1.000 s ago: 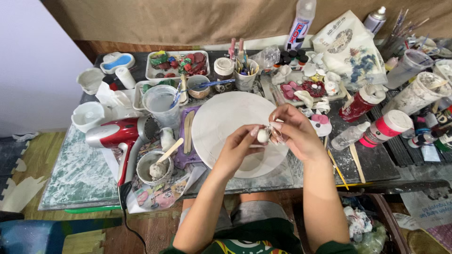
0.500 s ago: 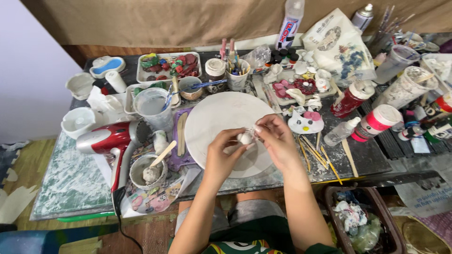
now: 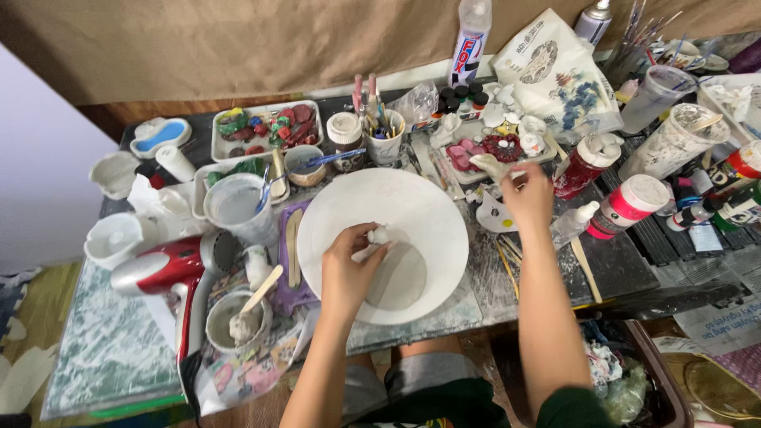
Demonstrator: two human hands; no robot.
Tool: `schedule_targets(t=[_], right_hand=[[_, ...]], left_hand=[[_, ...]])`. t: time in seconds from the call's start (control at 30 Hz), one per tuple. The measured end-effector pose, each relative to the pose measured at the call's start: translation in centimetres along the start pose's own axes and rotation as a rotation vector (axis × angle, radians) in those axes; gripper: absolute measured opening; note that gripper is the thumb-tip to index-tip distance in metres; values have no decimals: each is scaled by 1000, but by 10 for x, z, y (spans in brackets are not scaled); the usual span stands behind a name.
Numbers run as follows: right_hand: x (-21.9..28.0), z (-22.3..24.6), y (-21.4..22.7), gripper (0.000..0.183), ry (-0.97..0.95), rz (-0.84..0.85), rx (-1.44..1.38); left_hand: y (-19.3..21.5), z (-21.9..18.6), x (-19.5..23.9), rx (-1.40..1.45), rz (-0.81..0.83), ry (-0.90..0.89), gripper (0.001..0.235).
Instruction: The person shapes a small piece of white clay into a ball using their hands. They dip the clay into a container of water and continue to roll and smooth it between their palms on a white plate.
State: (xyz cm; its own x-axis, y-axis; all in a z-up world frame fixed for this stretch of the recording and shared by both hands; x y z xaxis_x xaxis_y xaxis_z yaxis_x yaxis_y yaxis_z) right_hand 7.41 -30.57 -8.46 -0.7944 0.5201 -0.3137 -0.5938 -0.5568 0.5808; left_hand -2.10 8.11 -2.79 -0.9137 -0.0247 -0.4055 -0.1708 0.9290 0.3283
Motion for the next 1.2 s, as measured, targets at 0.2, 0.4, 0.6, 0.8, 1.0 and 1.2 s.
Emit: schedule_targets(t=[0.2,0.4,0.6,0.8,1.0,1.2], right_hand=[[-106,-28,-51,34,30,9,733],[-158,-70,-117,40,-30,169,852],[-179,-85,-150,34,57,293,1100],[-178,-93,-156,31,150,381,1222],[-170,-53,-133,32,198,269,1130],[-72,90,-53,31,275,526,497]], left_hand=[[4,-2,-9,-2,-24,9,39],[6,10,-12,7,-42,63,39],[6,25,-11,-8,-50,143,39],[2,26,-11,47,-27,188,38],[6,18,-10,40,-25,98,37],[2,32,-3,254,28,167,36]])
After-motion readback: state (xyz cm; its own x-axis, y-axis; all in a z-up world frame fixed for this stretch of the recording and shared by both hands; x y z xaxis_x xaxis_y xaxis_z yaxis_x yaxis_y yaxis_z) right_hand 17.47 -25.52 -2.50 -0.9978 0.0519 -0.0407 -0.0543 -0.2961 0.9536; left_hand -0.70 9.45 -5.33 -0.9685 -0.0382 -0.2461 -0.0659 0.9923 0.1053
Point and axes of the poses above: each hand's wrist, its own x-axis away from the middle knuckle, its own y-axis out of the back of the hand, z = x × y, the point moved 7 cm from there along -x, towards the middle knuckle, and after that the axes turned 6 degrees about -y, right-handed, at the moved point
